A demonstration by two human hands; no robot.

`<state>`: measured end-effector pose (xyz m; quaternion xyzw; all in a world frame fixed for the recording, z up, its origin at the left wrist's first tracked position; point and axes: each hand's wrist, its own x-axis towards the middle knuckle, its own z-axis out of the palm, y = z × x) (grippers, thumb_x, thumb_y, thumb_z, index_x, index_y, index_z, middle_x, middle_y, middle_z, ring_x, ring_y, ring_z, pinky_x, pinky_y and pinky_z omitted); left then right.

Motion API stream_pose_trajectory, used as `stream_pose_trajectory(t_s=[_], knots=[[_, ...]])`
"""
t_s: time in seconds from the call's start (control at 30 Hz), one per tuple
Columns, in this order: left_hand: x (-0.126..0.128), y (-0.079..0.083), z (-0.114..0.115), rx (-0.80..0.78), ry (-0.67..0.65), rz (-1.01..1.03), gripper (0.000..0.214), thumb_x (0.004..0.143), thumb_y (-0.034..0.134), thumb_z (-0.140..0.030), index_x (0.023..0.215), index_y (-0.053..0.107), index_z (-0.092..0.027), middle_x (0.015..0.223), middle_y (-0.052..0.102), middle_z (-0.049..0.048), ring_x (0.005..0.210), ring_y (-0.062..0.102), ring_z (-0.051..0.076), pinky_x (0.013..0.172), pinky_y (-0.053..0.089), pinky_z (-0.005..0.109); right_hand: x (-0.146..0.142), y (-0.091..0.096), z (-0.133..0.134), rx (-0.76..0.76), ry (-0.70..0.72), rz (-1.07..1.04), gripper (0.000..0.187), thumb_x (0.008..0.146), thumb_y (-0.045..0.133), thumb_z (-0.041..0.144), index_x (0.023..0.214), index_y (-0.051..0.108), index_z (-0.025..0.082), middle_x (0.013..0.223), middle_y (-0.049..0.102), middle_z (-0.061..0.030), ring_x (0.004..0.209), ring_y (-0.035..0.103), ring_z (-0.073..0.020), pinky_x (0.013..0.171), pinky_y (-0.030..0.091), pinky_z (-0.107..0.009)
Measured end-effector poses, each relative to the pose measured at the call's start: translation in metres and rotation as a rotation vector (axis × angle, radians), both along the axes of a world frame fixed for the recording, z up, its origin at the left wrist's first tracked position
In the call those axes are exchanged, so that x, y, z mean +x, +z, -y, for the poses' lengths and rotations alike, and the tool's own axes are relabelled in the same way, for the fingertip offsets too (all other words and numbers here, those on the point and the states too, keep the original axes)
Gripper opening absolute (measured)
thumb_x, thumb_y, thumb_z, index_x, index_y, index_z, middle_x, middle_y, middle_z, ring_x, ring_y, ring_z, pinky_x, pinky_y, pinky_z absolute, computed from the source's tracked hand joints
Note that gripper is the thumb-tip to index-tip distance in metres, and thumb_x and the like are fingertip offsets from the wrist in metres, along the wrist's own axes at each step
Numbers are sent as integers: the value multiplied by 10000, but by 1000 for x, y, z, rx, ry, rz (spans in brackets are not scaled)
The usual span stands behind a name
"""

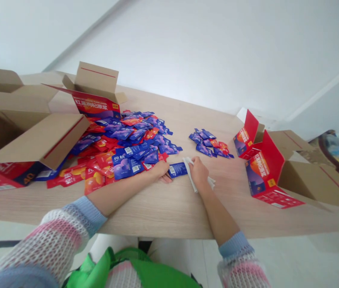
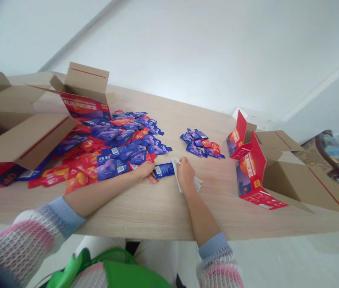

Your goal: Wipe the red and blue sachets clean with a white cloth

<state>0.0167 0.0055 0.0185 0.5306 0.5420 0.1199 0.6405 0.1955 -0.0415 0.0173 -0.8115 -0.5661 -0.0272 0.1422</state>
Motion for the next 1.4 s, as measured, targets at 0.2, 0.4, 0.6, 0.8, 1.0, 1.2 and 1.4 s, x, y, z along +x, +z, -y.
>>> stream_pose_trajectory(t_s=[0.2, 0.4, 0.6, 0.8, 1.0, 1.2, 1.4], knots=[[-2, 15, 2, -6, -63, -26, 110, 759, 568, -188, 742, 639, -105, 695, 715, 137, 531, 660, 172, 594, 567, 299, 22, -3, -10, 31, -44, 32, 180, 921, 483, 306, 1070, 561, 243, 1064, 625, -43, 898, 612, -188, 702, 399, -265], [-2, 10, 7, 58, -40, 4, 66, 745, 633, -174, 751, 627, -109, 747, 719, 121, 551, 663, 144, 601, 566, 272, 38, 0, -6, 83, -113, -72, 206, 884, 526, 300, 1062, 605, 232, 1067, 641, -52, 943, 599, -201, 771, 407, -285], [-1, 7, 9, 42, 35, 41, 39, 725, 637, -141, 719, 610, -113, 706, 705, 81, 587, 673, 144, 602, 572, 253, 16, 9, 7, 290, 137, -238, 217, 874, 538, 311, 1029, 649, 208, 1068, 662, -49, 990, 586, -185, 862, 405, -276], [-3, 11, 8, 50, -6, 25, 73, 683, 636, -101, 749, 620, -128, 603, 668, 34, 574, 670, 152, 602, 577, 262, -18, 10, 12, 93, 616, -291, 130, 816, 647, 308, 903, 700, 228, 991, 671, -27, 929, 602, -158, 807, 416, -244], [-4, 3, 1, 113, -82, -28, 143, 684, 698, -182, 648, 567, -135, 547, 633, 28, 491, 628, 127, 554, 562, 251, 12, -1, -3, 103, 292, -239, 197, 840, 625, 367, 957, 699, 227, 1022, 676, -21, 963, 595, -162, 815, 405, -246], [-4, 5, -2, 99, -87, -33, 73, 690, 635, -143, 644, 579, -132, 497, 605, 13, 425, 589, 112, 515, 548, 239, 28, -5, -11, 81, 33, -112, 261, 884, 554, 407, 1071, 689, 283, 1079, 656, -30, 990, 582, -176, 789, 403, -251], [-1, 7, 0, 56, 1, -81, 103, 743, 606, -230, 733, 618, -129, 485, 611, 36, 423, 602, 121, 547, 549, 244, 22, 7, 1, 158, 87, -108, 264, 906, 528, 383, 1081, 694, 277, 1073, 654, -36, 953, 593, -173, 796, 414, -251]])
